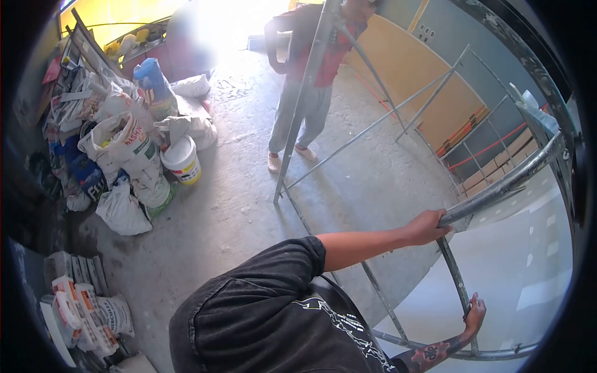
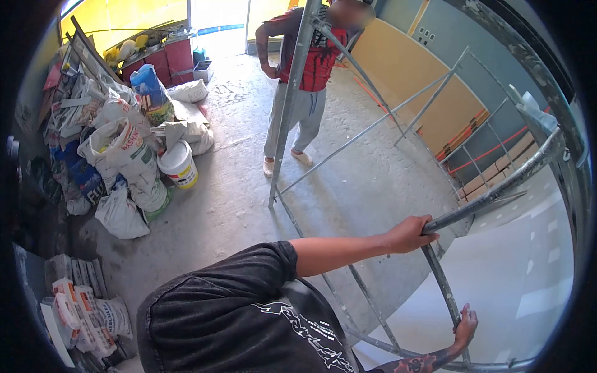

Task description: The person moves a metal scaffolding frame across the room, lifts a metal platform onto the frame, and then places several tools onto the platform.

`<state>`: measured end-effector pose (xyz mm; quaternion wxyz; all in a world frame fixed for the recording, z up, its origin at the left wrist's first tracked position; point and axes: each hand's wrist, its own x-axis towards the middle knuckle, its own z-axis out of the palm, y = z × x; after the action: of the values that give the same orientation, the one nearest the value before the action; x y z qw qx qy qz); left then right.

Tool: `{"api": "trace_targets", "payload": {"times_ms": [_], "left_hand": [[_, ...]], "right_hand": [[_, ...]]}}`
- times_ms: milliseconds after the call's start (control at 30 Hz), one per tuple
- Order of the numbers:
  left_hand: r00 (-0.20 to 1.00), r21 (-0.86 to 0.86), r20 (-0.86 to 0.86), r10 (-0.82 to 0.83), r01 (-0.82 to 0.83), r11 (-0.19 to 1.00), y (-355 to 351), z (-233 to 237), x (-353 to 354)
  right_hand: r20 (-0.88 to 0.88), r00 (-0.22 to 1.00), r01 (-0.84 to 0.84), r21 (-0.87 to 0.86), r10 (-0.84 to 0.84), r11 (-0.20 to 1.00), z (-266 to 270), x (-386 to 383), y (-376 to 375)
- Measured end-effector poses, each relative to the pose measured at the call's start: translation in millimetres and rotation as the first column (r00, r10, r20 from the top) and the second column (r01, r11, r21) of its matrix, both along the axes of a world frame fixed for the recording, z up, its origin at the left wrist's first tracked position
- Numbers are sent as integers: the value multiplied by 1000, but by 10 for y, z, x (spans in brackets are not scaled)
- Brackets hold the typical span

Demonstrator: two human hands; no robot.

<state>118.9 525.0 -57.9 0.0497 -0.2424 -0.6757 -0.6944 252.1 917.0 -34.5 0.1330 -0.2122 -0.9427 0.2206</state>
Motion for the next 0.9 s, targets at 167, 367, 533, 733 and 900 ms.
{"api": "trace_targets", "payload": {"times_ms": [167, 367, 533, 733, 900], "left_hand": [[999, -26, -29, 38, -39, 999, 26, -31, -19], [998, -7, -63, 22, -23, 1000, -1, -16, -38], [999, 6, -33, 5, -5, 1000, 49, -43, -46], [999, -24, 29, 13, -13, 1000, 27, 35, 16], [1000, -30, 7, 15, -14, 999, 47, 17, -21]], "right_hand": [[9, 1000, 28, 8, -28, 1000, 69, 40, -163], [41, 998, 55, -11, -55, 998, 168, 66, -328], [34, 998, 58, 19, -59, 998, 158, 114, -262], [0, 997, 80, 30, -80, 996, 167, 82, -327], [39, 994, 105, 40, -107, 994, 225, 94, -383]]}}
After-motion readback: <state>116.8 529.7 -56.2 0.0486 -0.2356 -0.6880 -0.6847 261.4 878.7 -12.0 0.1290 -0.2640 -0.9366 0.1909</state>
